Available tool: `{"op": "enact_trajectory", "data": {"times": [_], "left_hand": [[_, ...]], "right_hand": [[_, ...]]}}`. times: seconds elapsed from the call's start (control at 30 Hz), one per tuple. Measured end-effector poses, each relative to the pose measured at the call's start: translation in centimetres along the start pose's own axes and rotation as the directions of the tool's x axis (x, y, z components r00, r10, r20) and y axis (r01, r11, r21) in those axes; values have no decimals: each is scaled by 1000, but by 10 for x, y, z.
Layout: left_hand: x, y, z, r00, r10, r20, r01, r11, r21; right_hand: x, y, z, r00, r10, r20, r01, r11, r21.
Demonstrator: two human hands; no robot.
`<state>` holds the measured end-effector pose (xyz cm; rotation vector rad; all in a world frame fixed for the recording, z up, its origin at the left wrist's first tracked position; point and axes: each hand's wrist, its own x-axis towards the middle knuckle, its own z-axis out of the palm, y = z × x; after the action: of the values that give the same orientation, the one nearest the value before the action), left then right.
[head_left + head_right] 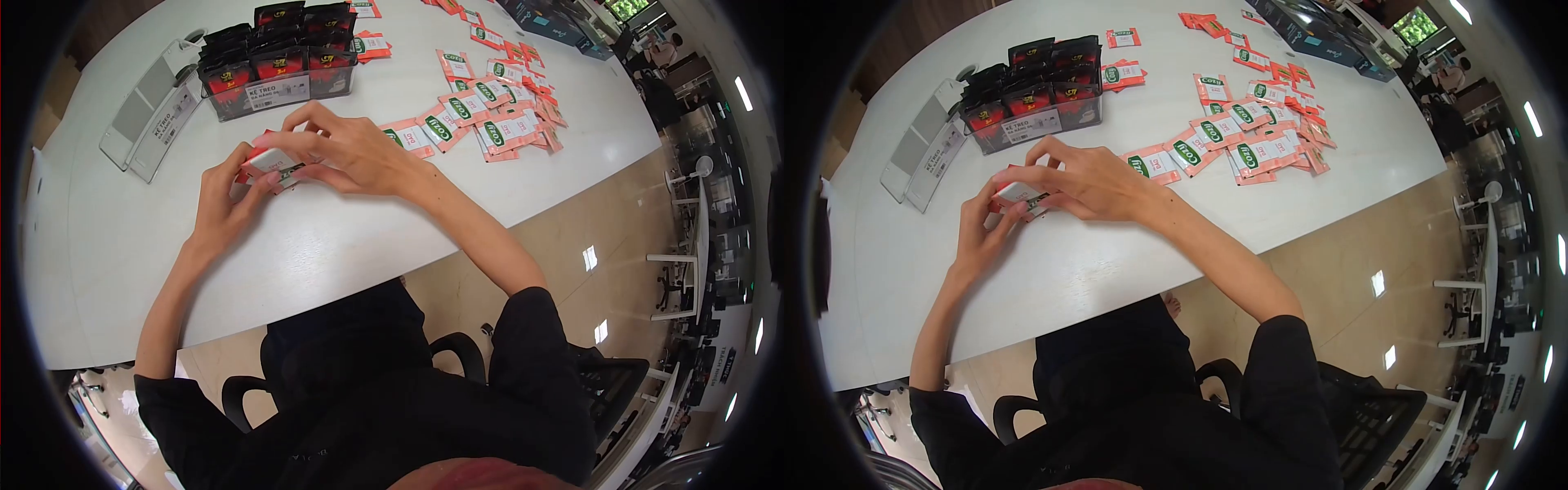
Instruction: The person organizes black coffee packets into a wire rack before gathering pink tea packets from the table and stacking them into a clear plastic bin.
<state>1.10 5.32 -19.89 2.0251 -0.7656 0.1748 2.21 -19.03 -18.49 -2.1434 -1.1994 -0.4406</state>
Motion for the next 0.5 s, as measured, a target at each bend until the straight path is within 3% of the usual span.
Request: {"op": "enact_trajectory", "data": {"times": [0.07, 0.1, 0.23, 0.3, 0.33, 0.4, 0.5], "left_hand": [[0, 2, -4, 989, -140, 54, 134, 985, 107], [0, 2, -3, 990, -132, 53, 126, 986, 107], [0, 6, 1, 989, -146, -20, 145, 988, -49], [-3, -2, 5, 988, -146, -51, 137, 978, -157], [-3, -3, 9, 992, -118, -37, 110, 977, -181], [-5, -1, 11, 961, -275, -45, 232, 880, -414], [-13, -30, 10, 961, -277, 25, 259, 859, -441]], "right_hand": [[1, 7, -2, 998, 22, -58, -18, 997, 72], [-1, 10, -3, 993, 56, -108, -39, 988, 150], [-3, 10, 1, 981, 172, -89, -148, 963, 224], [-2, 10, 9, 984, 94, -152, -43, 951, 307], [-2, 10, 12, 982, 109, -155, -63, 960, 273], [-1, 9, 18, 975, -4, -223, 52, 977, 209], [-1, 6, 19, 976, -7, -220, 57, 973, 222]]}}
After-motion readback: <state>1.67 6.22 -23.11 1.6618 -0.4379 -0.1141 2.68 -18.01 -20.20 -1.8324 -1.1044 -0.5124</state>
